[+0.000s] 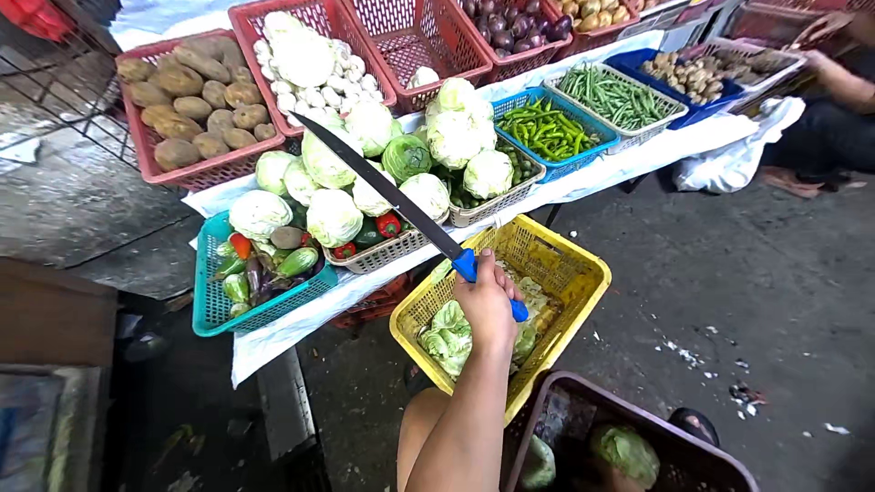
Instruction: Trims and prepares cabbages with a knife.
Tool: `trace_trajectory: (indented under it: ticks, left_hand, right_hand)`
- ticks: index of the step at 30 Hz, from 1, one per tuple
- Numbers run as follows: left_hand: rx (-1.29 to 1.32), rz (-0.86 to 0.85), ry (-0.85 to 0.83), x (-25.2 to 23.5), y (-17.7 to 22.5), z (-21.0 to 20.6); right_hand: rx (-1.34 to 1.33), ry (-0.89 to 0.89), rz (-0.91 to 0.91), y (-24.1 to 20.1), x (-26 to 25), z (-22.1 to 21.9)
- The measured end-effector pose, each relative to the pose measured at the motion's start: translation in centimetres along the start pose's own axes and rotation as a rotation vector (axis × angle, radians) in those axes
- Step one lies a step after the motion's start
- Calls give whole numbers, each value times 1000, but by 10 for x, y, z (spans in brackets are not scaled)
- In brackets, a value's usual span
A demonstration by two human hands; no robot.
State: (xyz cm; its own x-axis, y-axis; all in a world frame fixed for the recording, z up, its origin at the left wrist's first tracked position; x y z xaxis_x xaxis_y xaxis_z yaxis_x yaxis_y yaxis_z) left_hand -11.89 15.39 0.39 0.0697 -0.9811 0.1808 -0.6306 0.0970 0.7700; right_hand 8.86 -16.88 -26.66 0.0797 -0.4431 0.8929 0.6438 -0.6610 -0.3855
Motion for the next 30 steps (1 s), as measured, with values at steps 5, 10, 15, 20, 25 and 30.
trace_trajectory:
  ticks: [5, 10, 15, 20, 25, 30]
  left_hand:
    - [41, 70, -7, 2, -8, -1]
    - [-6, 76, -54, 8, -2, 8]
    - [-114, 86, -77, 2, 4, 18]
    - [-146, 85, -159, -7, -10, 10]
    - [-216, 115, -105, -2, -17, -1]
    - [-213, 140, -116, -3, -21, -8]
  right_hand:
    - [156, -32, -102, 14, -31, -14]
    - [222, -123, -235, 52, -38, -29]
    - [248, -330, -107, 15, -8, -69]
    - [193, -439, -68, -5, -7, -88]
    - [39, 253, -208, 14, -12, 5]
    - [358, 281, -256, 46, -51, 53]
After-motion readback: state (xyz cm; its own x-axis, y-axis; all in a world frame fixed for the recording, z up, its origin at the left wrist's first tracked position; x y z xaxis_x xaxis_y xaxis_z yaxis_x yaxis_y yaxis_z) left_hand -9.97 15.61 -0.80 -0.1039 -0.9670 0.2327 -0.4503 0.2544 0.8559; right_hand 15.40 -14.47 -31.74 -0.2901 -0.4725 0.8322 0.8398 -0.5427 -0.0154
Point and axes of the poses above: each hand's wrist, its own x-axis away from the middle knuckle, its own z-axis out of the back of the hand, y = z × x, the point moved 8 cm from there along -x, towards the middle knuckle, and after that the axes turned 11 degrees about -y, right-handed, at the moved point
